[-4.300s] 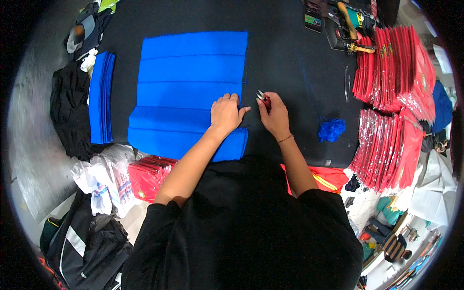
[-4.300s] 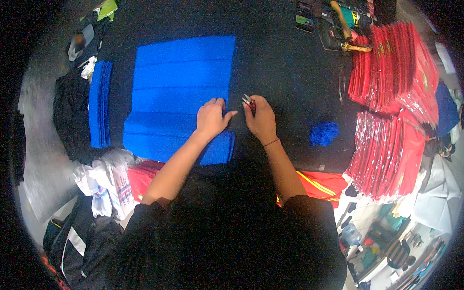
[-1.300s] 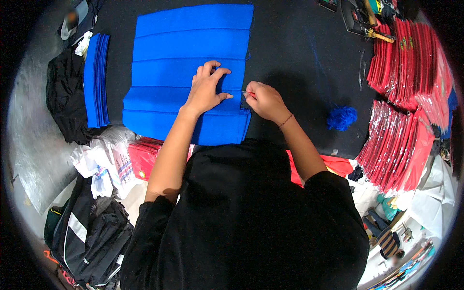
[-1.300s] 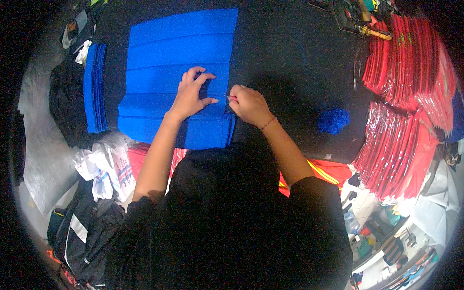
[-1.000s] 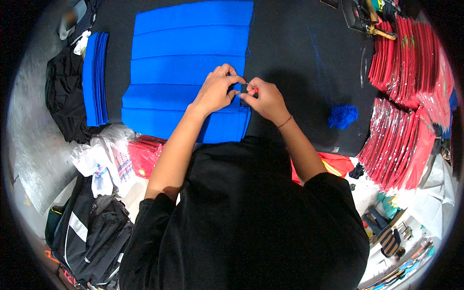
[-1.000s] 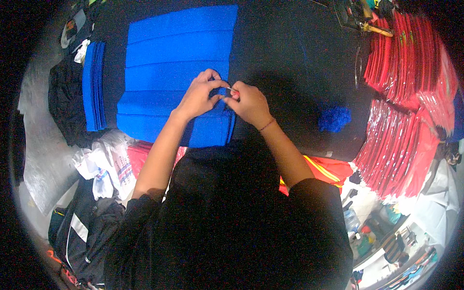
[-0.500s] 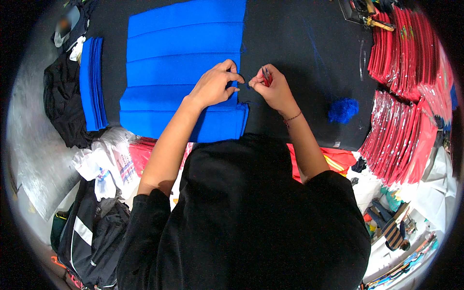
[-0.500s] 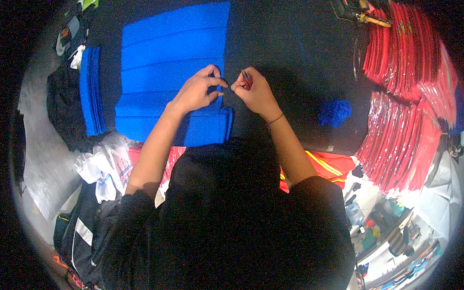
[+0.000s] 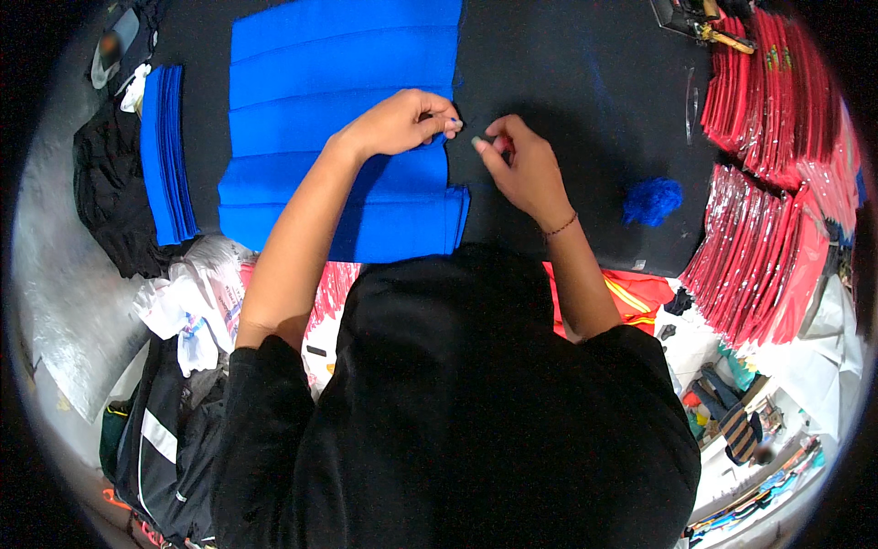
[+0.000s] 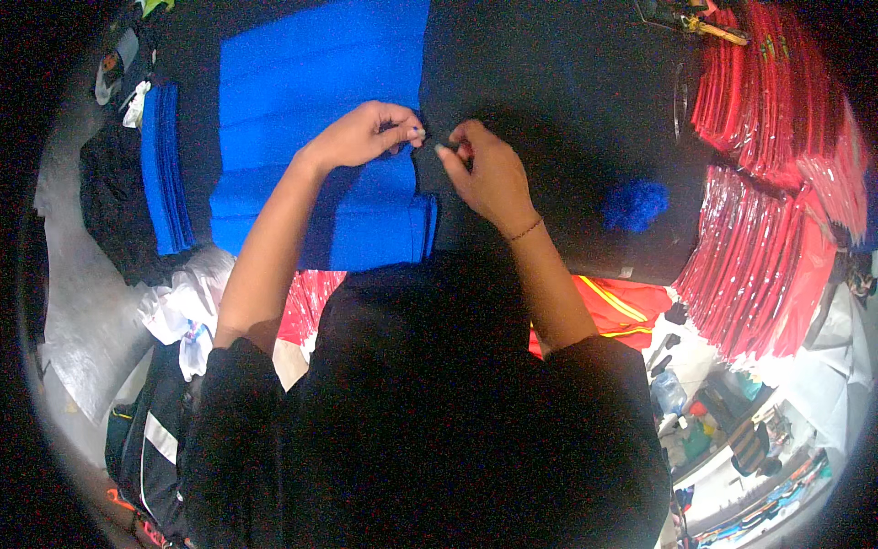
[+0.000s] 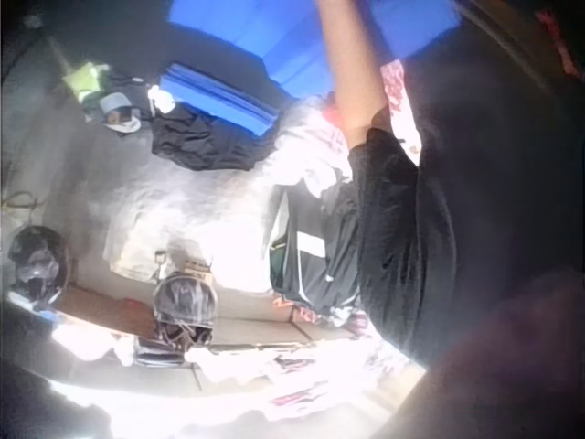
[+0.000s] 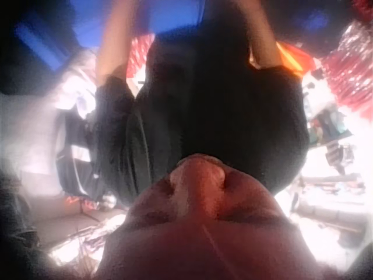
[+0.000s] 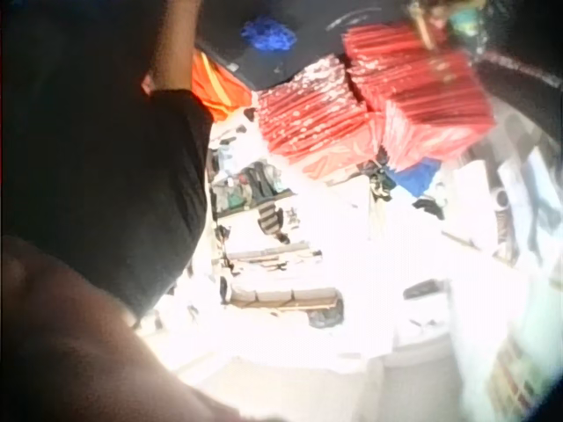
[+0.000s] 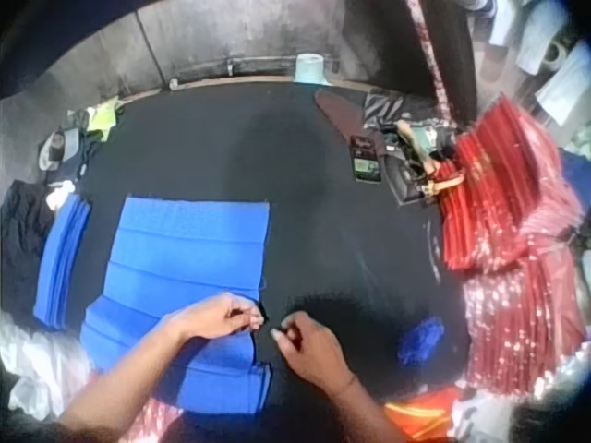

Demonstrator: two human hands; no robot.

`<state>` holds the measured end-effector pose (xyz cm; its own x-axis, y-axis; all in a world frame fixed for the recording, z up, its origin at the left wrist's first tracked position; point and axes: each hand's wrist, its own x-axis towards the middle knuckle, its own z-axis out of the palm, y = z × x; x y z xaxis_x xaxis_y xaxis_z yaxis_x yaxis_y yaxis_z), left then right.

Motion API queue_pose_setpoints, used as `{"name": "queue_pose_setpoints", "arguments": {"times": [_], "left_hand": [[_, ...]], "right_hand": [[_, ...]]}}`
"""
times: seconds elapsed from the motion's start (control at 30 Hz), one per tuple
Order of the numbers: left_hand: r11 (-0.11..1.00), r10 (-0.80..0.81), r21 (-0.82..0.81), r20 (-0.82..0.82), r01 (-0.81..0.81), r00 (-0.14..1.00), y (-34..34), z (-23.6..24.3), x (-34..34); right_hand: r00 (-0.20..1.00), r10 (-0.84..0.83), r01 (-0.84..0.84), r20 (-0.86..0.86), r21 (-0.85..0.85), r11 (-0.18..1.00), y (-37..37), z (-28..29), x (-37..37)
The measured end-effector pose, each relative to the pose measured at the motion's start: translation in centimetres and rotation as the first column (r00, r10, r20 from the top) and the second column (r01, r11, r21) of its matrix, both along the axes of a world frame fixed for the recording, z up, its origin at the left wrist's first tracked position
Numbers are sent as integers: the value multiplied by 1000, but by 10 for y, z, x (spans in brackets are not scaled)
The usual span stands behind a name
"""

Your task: The person cuts a blue fabric sheet into strips using a red utility knife on a black work table. The person repeatedly folds the fabric, aligns edges, and slices along the fold lines to produce uniform strips.

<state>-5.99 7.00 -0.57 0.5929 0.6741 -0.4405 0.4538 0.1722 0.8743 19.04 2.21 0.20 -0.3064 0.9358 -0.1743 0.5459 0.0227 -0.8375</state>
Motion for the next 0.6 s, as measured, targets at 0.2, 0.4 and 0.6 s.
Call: {"name": "queue_pose_setpoints", "arguments": {"times": [0.2, 0.4, 0.6], "left_hand": [[999, -17, 35, -2, 17, 1000, 6, -4, 7], [994, -104, 21, -13, 105, 994, 19, 0, 7], [992, -120, 32, 22, 119, 993, 19, -5, 6]], "right_hand": [[981, 116, -131, -155, -92, 987, -23, -6, -9], [992, 110, -106, -66, 61, 993, -18, -18, -20], [993, 117, -114, -18, 128, 985, -13, -25, -25]]}}
